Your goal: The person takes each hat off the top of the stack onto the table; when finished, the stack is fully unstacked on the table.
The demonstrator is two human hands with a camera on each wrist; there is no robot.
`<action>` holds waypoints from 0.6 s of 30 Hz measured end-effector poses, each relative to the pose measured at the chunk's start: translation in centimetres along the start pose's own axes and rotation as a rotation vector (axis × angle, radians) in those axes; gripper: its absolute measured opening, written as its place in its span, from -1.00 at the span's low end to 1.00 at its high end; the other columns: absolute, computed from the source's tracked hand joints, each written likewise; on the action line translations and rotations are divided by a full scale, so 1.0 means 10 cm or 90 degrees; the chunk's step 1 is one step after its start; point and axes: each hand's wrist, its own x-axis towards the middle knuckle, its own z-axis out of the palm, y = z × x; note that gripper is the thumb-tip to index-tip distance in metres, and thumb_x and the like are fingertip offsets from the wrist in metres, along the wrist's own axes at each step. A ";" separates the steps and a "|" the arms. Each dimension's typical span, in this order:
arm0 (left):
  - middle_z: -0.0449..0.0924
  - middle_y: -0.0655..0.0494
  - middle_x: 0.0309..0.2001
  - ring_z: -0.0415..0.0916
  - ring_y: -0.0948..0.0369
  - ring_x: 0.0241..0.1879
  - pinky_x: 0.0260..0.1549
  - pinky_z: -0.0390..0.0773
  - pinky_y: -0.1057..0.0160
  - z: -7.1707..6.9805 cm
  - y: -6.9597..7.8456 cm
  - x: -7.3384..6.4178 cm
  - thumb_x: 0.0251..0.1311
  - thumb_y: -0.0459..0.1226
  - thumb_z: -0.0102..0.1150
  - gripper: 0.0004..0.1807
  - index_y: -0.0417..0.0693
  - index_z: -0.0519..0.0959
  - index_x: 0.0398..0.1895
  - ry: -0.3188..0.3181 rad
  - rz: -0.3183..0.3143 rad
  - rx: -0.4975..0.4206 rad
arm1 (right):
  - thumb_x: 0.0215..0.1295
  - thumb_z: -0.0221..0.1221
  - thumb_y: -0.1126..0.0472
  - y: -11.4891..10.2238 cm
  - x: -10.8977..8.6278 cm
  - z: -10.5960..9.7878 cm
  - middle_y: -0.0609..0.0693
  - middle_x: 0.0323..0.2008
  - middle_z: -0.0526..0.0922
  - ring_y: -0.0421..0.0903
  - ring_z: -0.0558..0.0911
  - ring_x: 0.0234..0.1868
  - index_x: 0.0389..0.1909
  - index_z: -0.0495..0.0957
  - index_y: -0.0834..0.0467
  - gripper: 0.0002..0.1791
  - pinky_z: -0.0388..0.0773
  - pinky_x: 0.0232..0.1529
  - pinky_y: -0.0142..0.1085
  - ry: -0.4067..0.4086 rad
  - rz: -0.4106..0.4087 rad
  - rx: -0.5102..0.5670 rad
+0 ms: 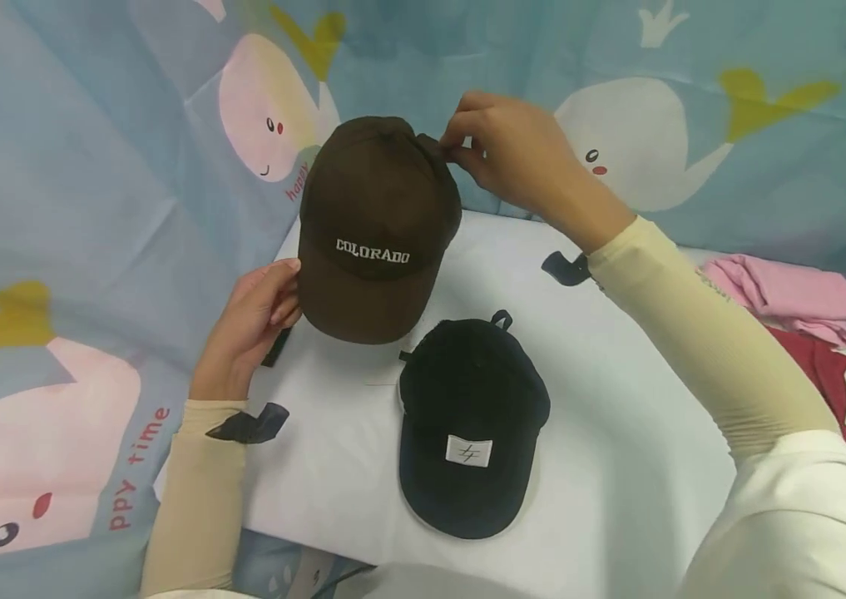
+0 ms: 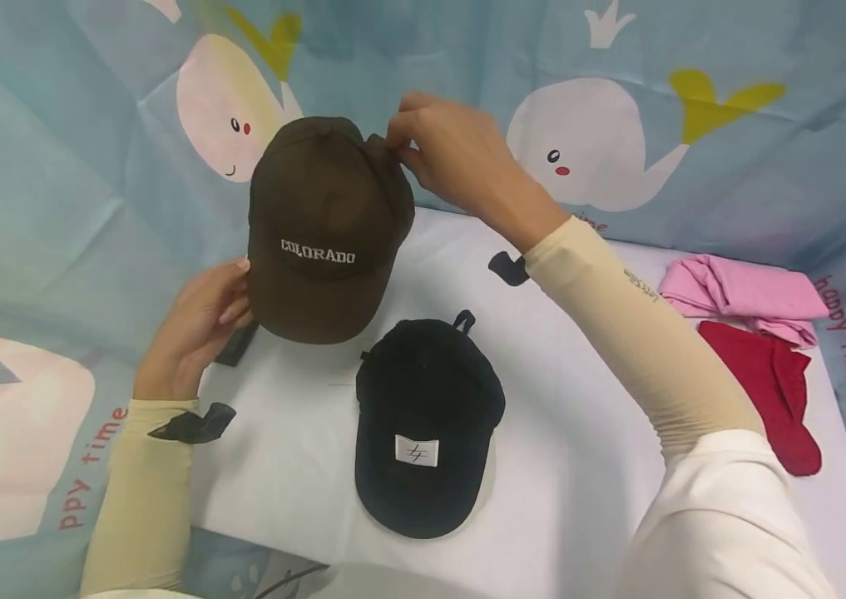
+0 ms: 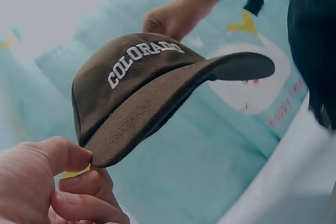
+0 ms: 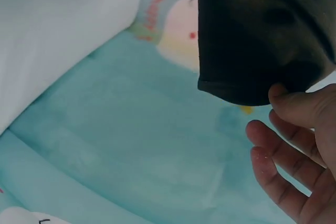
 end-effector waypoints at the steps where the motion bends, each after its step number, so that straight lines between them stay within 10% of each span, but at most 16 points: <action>1: 0.15 0.18 -0.70 0.03 0.27 -0.73 -0.59 -0.11 0.16 -0.03 -0.01 0.05 0.59 -0.20 0.13 -0.48 -0.07 0.30 -0.63 0.009 -0.013 -0.007 | 0.56 0.23 0.18 0.03 0.07 0.04 0.01 -0.14 0.65 0.00 0.64 -0.17 -0.03 0.80 0.06 -0.82 0.58 -0.19 -0.07 -0.013 0.012 -0.003; 18: 0.20 0.27 -0.65 0.03 0.38 -0.74 -0.74 0.01 0.37 -0.21 -0.41 0.76 0.55 -0.15 0.17 -0.49 0.03 0.35 -0.67 0.070 -0.185 0.027 | 0.54 0.22 0.16 0.75 0.46 0.88 0.06 -0.04 0.68 0.07 0.58 0.02 0.00 0.79 0.07 -0.79 0.54 -0.01 0.00 -0.150 0.085 -0.003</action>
